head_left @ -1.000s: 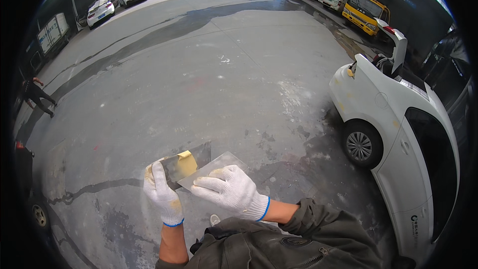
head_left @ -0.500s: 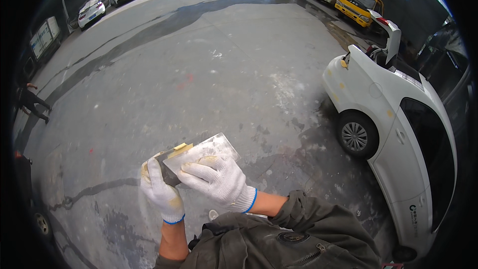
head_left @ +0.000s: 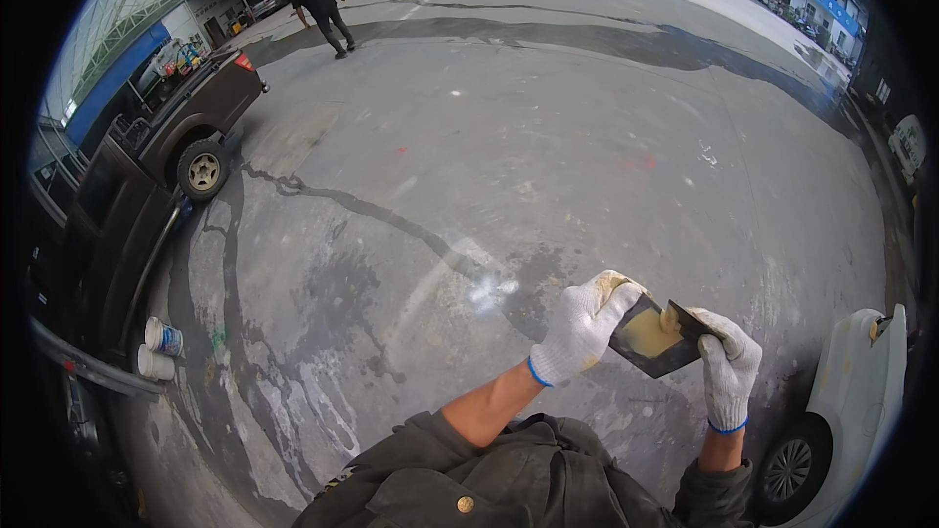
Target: The person applies yellow body filler to the rear bumper of a white car using a metal spreader, then smooths and blends the filler with a yellow sanding block. The person works on multiple spots along the bumper edge and lower surface.
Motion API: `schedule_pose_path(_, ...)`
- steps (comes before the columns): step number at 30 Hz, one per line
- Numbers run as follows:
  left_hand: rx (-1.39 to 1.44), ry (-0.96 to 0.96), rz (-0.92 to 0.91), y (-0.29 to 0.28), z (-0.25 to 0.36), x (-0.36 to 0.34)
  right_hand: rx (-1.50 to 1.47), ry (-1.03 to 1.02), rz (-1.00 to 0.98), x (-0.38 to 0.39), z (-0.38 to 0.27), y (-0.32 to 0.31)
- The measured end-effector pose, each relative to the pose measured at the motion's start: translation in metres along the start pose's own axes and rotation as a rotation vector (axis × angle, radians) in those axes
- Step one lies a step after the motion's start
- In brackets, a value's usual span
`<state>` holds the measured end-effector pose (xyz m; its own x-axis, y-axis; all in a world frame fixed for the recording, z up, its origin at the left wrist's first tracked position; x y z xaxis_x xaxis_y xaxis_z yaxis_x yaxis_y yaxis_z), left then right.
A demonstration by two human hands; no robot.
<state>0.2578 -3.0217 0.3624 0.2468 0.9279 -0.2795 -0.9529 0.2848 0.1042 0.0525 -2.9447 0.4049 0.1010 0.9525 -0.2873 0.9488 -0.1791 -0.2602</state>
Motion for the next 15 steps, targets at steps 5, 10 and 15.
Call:
schedule_pose_path(5,-0.097,-0.037,0.152,-0.013,0.000,-0.003,0.610,-0.334,0.177,-0.004,-0.015,0.008)
schedule_pose_path(10,0.015,-0.010,0.259,-0.004,-0.003,-0.001,0.842,-0.636,0.220,0.016,-0.049,0.059)
schedule_pose_path(15,-0.079,-0.026,0.313,-0.017,-0.023,-0.002,0.758,-0.642,0.095,0.035,-0.022,0.066)
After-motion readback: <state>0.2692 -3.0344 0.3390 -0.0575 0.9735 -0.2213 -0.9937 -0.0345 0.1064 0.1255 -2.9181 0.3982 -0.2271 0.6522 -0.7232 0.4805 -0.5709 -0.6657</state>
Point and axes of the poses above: each hand's wrist, its own x-axis away from the middle knuckle, its own y-axis out of the palm, z = x × y, the point moved 8 cm from there along -x, towards the middle knuckle, and after that the axes turned 3 degrees about y, right-handed, at the moved point
